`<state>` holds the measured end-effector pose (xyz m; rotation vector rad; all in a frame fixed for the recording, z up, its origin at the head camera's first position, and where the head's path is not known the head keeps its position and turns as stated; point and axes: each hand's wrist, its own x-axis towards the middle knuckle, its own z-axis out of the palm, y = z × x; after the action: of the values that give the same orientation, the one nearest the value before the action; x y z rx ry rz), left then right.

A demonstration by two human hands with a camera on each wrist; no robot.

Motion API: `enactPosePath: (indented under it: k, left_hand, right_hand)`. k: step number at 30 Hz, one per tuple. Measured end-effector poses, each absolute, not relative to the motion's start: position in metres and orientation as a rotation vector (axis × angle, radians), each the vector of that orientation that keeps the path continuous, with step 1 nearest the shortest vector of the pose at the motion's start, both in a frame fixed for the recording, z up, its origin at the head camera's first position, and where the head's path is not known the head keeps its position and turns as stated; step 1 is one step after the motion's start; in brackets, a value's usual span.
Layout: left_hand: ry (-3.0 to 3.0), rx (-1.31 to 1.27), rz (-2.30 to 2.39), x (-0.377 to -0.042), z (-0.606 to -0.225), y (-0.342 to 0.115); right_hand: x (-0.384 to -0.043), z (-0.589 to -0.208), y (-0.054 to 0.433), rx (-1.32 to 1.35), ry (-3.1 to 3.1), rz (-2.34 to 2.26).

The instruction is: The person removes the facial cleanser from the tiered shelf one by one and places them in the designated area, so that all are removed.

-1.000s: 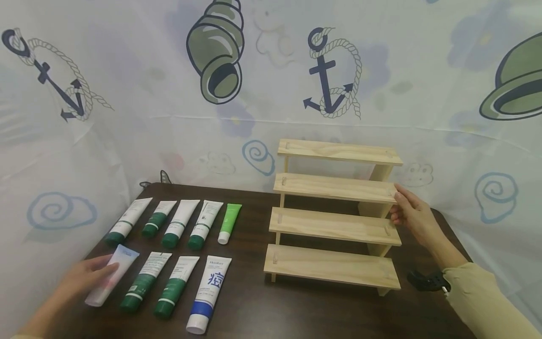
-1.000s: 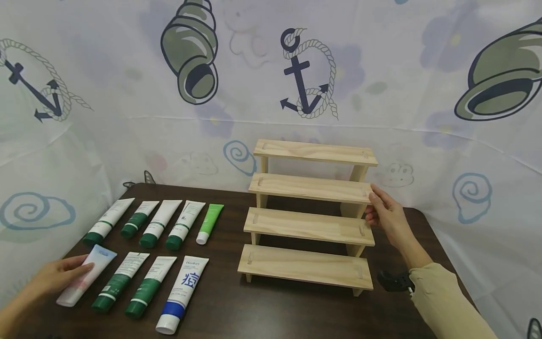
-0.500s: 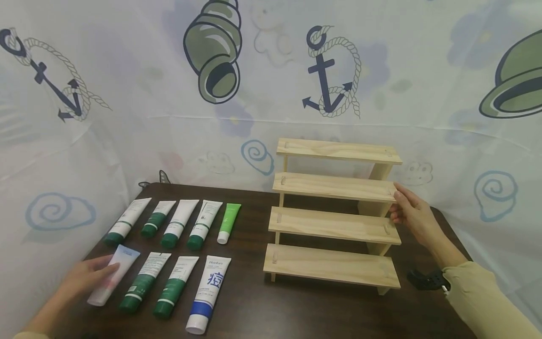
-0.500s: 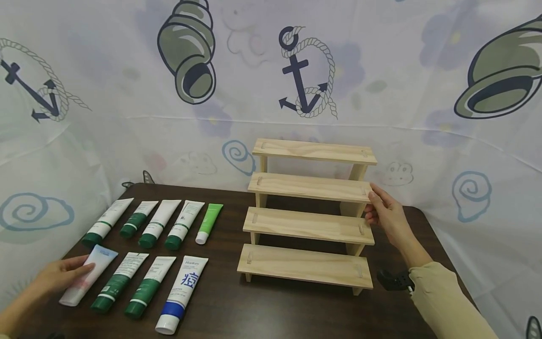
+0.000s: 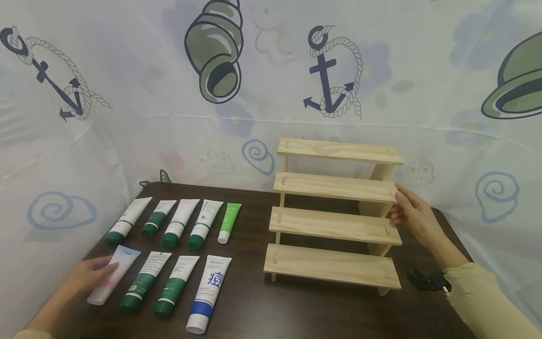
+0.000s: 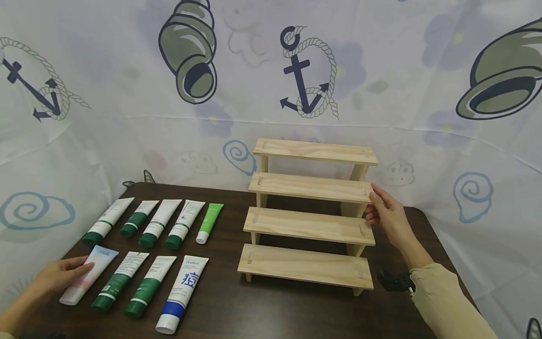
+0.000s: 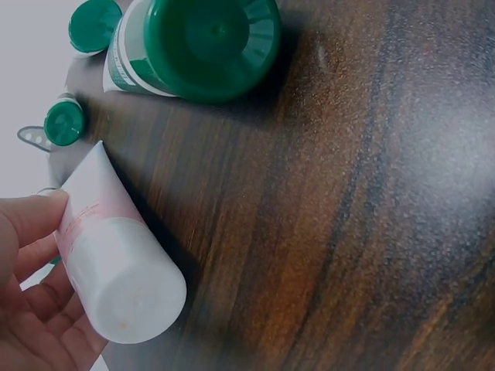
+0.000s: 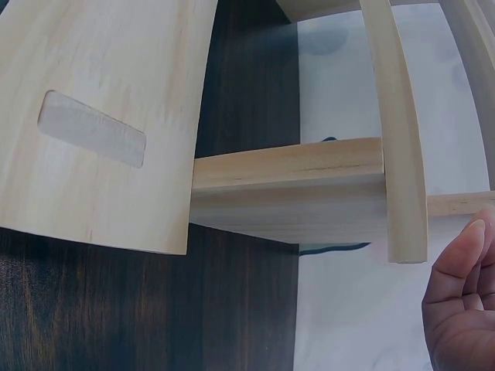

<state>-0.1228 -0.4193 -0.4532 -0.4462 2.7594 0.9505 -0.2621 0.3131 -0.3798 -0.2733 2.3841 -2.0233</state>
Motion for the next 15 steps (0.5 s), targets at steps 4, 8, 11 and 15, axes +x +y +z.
enactPosePath:
  k: [4, 8, 11, 15]
  left_hand:
    - [2.789, -0.437, 0.892, -0.1229, -0.454, -0.4221]
    - [2.826, -0.433, 0.836, -0.123, -0.4534, -0.4234]
    - [2.844, -0.432, 0.804, -0.1233, -0.4525, -0.4238]
    - [2.84, -0.433, 0.785, -0.1238, -0.4521, -0.4248]
  right_hand:
    - [-0.2615, -0.3796, 0.3124, -0.278, 2.39, -2.021]
    - [-0.2616, -0.3797, 0.3118, -0.29, 2.385, -2.027]
    - [-0.2619, -0.3801, 0.3119, -0.294, 2.376, -2.036]
    - [-0.2618, -0.3803, 0.3123, -0.28, 2.378, -2.034]
